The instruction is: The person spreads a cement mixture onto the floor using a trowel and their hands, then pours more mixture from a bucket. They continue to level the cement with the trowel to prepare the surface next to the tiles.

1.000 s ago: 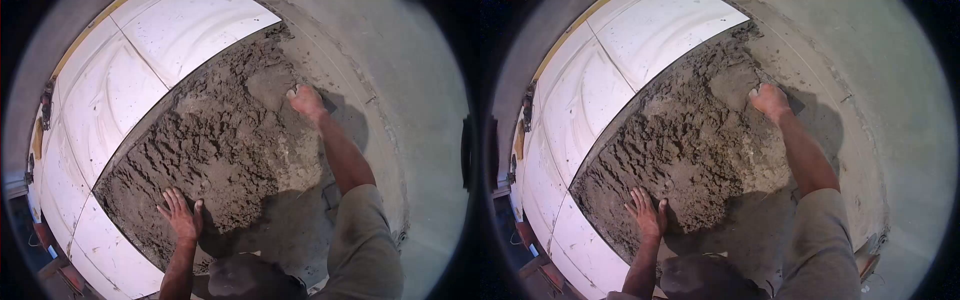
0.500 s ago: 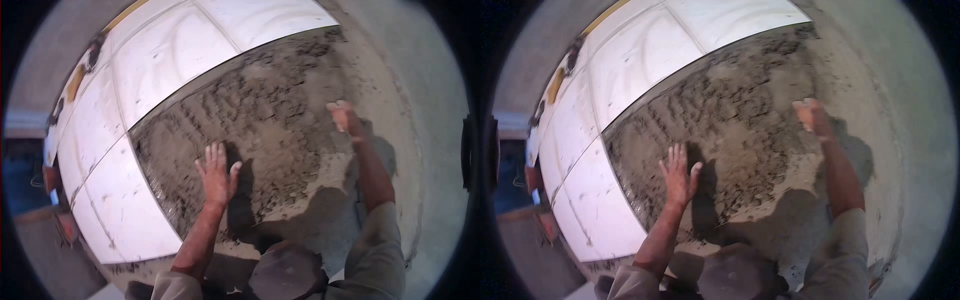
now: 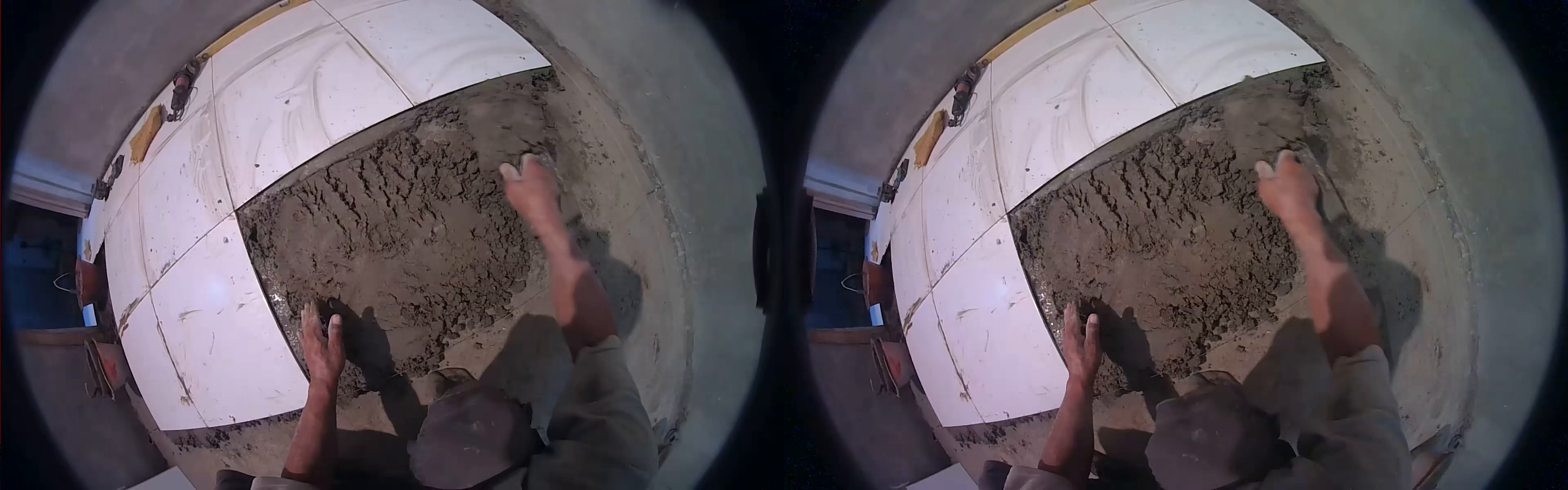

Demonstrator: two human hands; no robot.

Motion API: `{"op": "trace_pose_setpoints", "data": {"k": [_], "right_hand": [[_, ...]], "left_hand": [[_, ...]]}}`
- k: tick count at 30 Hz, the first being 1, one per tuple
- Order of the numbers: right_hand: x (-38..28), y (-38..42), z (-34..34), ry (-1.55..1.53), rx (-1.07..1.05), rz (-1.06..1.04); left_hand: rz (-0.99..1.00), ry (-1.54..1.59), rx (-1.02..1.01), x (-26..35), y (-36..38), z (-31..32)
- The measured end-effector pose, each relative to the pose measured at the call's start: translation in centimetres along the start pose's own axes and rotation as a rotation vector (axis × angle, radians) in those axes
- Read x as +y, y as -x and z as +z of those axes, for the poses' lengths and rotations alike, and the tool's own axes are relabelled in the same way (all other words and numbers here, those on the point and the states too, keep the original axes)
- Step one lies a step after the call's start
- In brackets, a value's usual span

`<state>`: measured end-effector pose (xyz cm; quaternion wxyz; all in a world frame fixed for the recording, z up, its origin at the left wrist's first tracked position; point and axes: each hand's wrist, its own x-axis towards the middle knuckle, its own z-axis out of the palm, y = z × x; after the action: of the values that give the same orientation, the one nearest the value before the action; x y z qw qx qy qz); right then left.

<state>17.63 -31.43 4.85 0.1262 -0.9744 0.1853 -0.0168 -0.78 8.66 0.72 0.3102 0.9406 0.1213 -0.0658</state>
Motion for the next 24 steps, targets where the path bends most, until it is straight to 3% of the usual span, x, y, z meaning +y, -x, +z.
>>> {"op": "trace_pose_setpoints", "data": {"k": [1,4,6,10,13,16,18,21,24], "right_hand": [[-2.6,0.4,-0.5,0.036,-0.102,0.041],[-5.5,-0.6,6.5,0.098,-0.063,0.026],[-7.3,-0.7,9.3,0.102,-0.199,0.07],[-8.8,1.0,6.6,0.18,-0.218,-0.058],[-7.3,2.0,3.5,0.027,-0.196,-0.037],[-3.7,1.0,2.0,-0.124,-0.035,0.054],[-1.7,-0.2,2.1,-0.37,-0.126,0.202],[-5.6,2.3,0.0,-0.536,-0.244,0.309],[-8.4,0.3,3.7,-0.469,-0.312,0.189]], "left_hand": [[0.002,0.001,0.005,0.4,0.0,-0.3],[0.073,0.072,0.086,1.4,-0.1,-1.4],[0.057,0.104,0.099,1.0,0.0,-1.7],[-0.02,0.196,0.139,0.4,0.2,-1.8],[0.04,0.196,0.104,0.7,-0.1,-1.6],[0.049,0.274,0.104,1.1,-0.3,-1.3],[0.032,0.338,0.083,1.8,-0.3,-1.6],[0.07,0.346,0.077,1.5,-0.5,-1.6],[0.037,0.422,0.052,1.1,-0.4,-2.3]]}}
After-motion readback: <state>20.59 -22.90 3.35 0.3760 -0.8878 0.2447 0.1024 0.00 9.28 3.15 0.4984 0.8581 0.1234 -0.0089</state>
